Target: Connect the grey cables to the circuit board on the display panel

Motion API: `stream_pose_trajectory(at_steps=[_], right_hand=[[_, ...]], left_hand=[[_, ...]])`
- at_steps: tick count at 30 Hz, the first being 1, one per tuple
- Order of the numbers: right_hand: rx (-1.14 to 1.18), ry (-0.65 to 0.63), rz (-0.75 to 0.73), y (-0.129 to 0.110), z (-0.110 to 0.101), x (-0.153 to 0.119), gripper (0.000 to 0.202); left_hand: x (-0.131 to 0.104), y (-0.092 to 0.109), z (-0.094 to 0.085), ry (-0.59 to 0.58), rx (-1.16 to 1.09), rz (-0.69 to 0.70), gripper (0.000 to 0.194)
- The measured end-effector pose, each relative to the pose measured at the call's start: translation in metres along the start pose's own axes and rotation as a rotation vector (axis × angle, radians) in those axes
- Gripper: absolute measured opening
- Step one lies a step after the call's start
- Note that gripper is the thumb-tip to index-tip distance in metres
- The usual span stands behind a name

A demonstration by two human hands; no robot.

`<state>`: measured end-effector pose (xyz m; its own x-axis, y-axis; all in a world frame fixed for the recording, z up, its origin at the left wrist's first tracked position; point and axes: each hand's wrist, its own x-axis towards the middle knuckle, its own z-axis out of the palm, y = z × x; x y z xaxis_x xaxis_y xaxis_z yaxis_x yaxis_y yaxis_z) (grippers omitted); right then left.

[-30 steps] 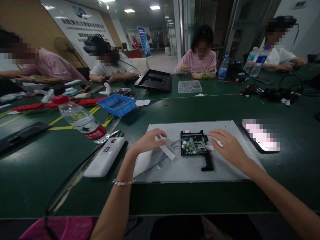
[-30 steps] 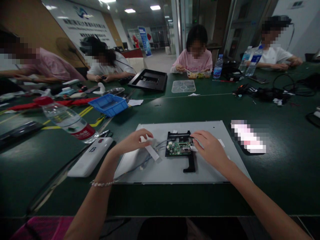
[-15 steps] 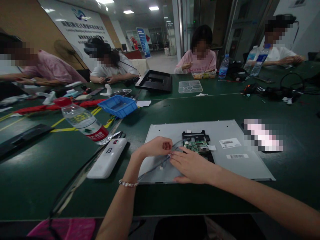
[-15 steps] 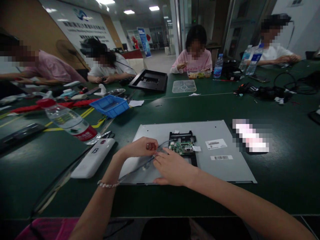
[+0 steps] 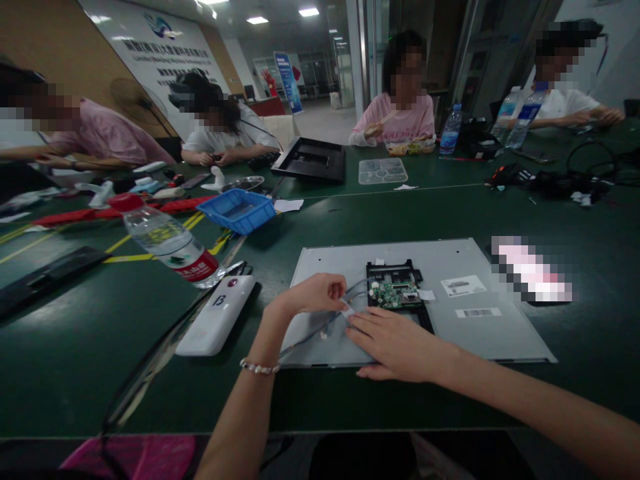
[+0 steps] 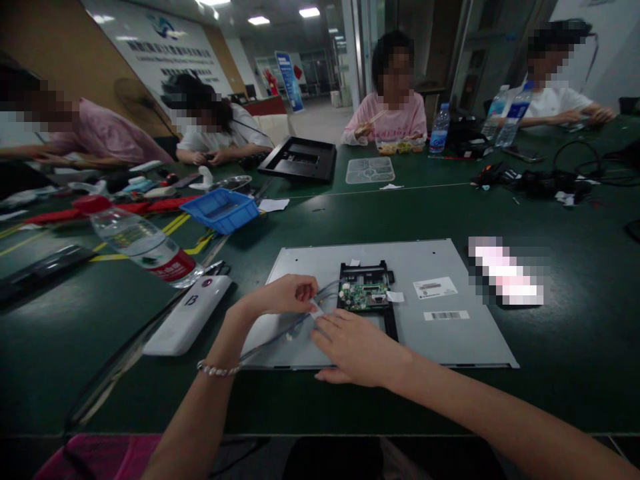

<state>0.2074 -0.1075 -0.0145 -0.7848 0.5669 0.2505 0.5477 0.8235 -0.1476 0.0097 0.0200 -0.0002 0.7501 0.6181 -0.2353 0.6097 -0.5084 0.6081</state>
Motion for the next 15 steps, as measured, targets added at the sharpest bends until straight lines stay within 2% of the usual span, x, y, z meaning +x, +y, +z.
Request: stream_pose_trajectory(at_steps=[4, 8, 12, 15], right_hand=[[0.048, -0.017, -0.012, 0.001, -0.009, -0.003, 0.050], [0.118, -0.011, 0.005, 0.013, -0.029, -0.013, 0.040], [0.185, 0.092, 0.249, 0.047, -0.045, -0.038, 0.033], [0.228, 0.199, 0.479, 0.079, -0.043, -0.062, 0.024]], left_hand=[[0.000, 0.001, 0.001, 0.011, 0.028, -0.009, 0.025], [0.000, 0.004, 0.000, 0.008, 0.030, -0.004, 0.025], [-0.003, 0.008, -0.002, 0.005, 0.045, -0.001, 0.025], [-0.004, 0.012, -0.003, 0.010, 0.063, 0.001, 0.023]])
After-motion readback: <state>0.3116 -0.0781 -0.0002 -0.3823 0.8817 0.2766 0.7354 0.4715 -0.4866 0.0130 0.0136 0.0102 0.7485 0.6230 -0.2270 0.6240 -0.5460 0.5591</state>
